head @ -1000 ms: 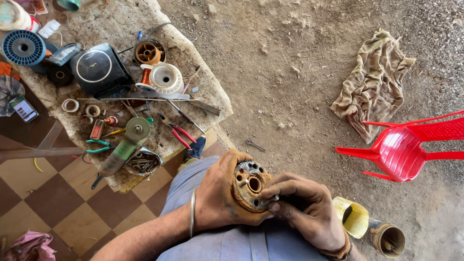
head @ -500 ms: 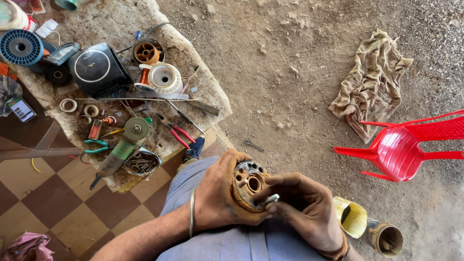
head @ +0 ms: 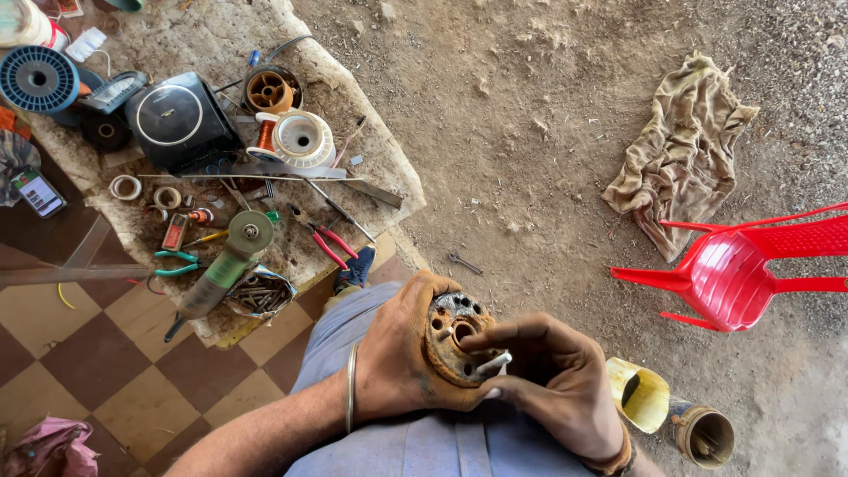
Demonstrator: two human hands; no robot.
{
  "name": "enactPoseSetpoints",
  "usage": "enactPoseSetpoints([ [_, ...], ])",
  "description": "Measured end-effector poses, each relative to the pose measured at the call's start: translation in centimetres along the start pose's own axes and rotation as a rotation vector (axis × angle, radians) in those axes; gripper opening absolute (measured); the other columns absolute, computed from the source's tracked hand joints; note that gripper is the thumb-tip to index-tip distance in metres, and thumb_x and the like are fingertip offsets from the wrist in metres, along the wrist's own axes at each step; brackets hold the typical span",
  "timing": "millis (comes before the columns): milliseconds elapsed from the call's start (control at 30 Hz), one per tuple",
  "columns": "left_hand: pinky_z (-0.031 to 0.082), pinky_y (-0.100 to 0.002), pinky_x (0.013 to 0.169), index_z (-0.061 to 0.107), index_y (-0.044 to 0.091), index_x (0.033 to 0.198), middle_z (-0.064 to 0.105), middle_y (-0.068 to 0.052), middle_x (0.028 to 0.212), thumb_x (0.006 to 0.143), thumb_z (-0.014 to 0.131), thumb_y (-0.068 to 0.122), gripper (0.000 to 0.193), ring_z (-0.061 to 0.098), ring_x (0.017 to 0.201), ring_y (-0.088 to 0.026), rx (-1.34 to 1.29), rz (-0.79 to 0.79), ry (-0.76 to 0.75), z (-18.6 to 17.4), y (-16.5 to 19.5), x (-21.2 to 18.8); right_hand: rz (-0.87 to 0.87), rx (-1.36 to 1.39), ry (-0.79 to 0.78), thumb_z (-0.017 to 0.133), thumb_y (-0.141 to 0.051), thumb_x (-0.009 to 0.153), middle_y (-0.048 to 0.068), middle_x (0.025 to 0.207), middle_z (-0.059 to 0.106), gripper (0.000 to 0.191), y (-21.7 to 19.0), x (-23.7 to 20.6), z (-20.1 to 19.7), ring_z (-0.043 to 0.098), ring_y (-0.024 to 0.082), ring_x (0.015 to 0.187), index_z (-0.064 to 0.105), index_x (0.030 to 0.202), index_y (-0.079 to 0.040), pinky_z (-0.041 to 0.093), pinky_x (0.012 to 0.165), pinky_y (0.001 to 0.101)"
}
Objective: The person carries a rusty wheel hub flange and a container of bolts across the workshop, then stands inserting bolts one by one into the stud holes of the hub, threading them by hand and using pliers to grip and seat the studs, occasionally picking more bolts from the container on the workbench.
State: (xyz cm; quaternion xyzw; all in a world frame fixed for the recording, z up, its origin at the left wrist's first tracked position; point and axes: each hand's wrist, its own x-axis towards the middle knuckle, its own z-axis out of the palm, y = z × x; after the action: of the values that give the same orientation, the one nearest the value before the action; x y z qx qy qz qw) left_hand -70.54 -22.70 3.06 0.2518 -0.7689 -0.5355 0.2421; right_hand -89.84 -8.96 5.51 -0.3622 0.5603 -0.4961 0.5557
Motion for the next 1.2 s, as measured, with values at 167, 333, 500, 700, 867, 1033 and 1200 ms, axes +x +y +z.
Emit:
enactPoseSetpoints([
  [167,0.057,-0.036,0.087,0.058,0.002,0.12,0.062,-0.011,0.11,0.06,0.097,0.048,0.085,0.068,0.099,-0.024,-0.026,0.01,0.011,0.0,0.0,0.2,-0.07,-0.062,-0.007,0.073,0.011,0.089,0.016,0.106,0.078,0.019,0.4,0.2,-0.2,0.071,0.01,0.082,0.075,0.106,0.003,0.056,0.064,0.0225],
  [333,0.058,-0.035,0.084,0.057,0.003,0.119,0.063,-0.01,0.108,0.058,0.097,0.047,0.086,0.07,0.096,-0.024,-0.064,-0.032,-0.002,0.0,0.0,0.3,0.081,0.17,0.008,0.065,0.008,0.092,0.017,0.102,0.082,0.037,0.9,0.0,-0.5,0.068,0.006,0.07,0.061,0.127,-0.003,0.046,0.051,0.0155],
  [500,0.058,-0.035,0.084,0.057,0.003,0.119,0.063,-0.011,0.109,0.059,0.098,0.046,0.085,0.069,0.097,-0.024,-0.051,-0.019,-0.003,0.1,-0.1,0.2,0.11,0.15,-0.006,0.066,0.009,0.089,0.017,0.104,0.08,0.032,0.5,0.2,-0.4,0.073,0.011,0.078,0.061,0.119,0.001,0.048,0.051,0.0173],
  [700,0.057,-0.035,0.083,0.057,0.003,0.118,0.062,-0.011,0.108,0.059,0.096,0.047,0.084,0.069,0.096,-0.024,-0.058,-0.022,-0.011,0.3,0.0,0.4,-0.195,-0.178,-0.043,0.075,0.013,0.083,0.014,0.104,0.075,0.024,-0.2,0.5,-0.4,0.072,0.014,0.09,0.073,0.105,0.002,0.059,0.073,0.0246],
  [867,0.057,-0.035,0.084,0.063,0.006,0.116,0.062,-0.011,0.109,0.063,0.098,0.048,0.076,0.069,0.096,-0.024,-0.008,0.007,-0.001,0.2,0.1,0.2,0.118,0.007,0.063,0.067,0.013,0.086,0.018,0.102,0.084,0.022,0.2,0.0,-0.8,0.07,0.012,0.072,0.073,0.105,0.004,0.049,0.053,0.0197],
  [1033,0.057,-0.036,0.086,0.06,0.005,0.118,0.062,-0.011,0.11,0.059,0.097,0.046,0.081,0.068,0.098,-0.025,-0.008,0.023,-0.003,0.1,-0.2,0.4,-0.12,-0.016,-0.129,0.066,0.012,0.091,0.018,0.109,0.076,0.018,0.7,-0.2,-0.9,0.072,0.018,0.099,0.07,0.108,0.005,0.059,0.082,0.0301],
  [1200,0.056,-0.036,0.088,0.056,0.002,0.12,0.061,-0.012,0.11,0.06,0.096,0.047,0.085,0.067,0.099,-0.026,-0.033,-0.009,-0.006,0.1,-0.2,0.5,-0.387,-0.186,-0.006,0.074,0.004,0.088,0.008,0.099,0.078,0.026,-1.2,0.6,-1.8,0.066,0.012,0.086,0.075,0.113,-0.005,0.052,0.07,0.0269],
])
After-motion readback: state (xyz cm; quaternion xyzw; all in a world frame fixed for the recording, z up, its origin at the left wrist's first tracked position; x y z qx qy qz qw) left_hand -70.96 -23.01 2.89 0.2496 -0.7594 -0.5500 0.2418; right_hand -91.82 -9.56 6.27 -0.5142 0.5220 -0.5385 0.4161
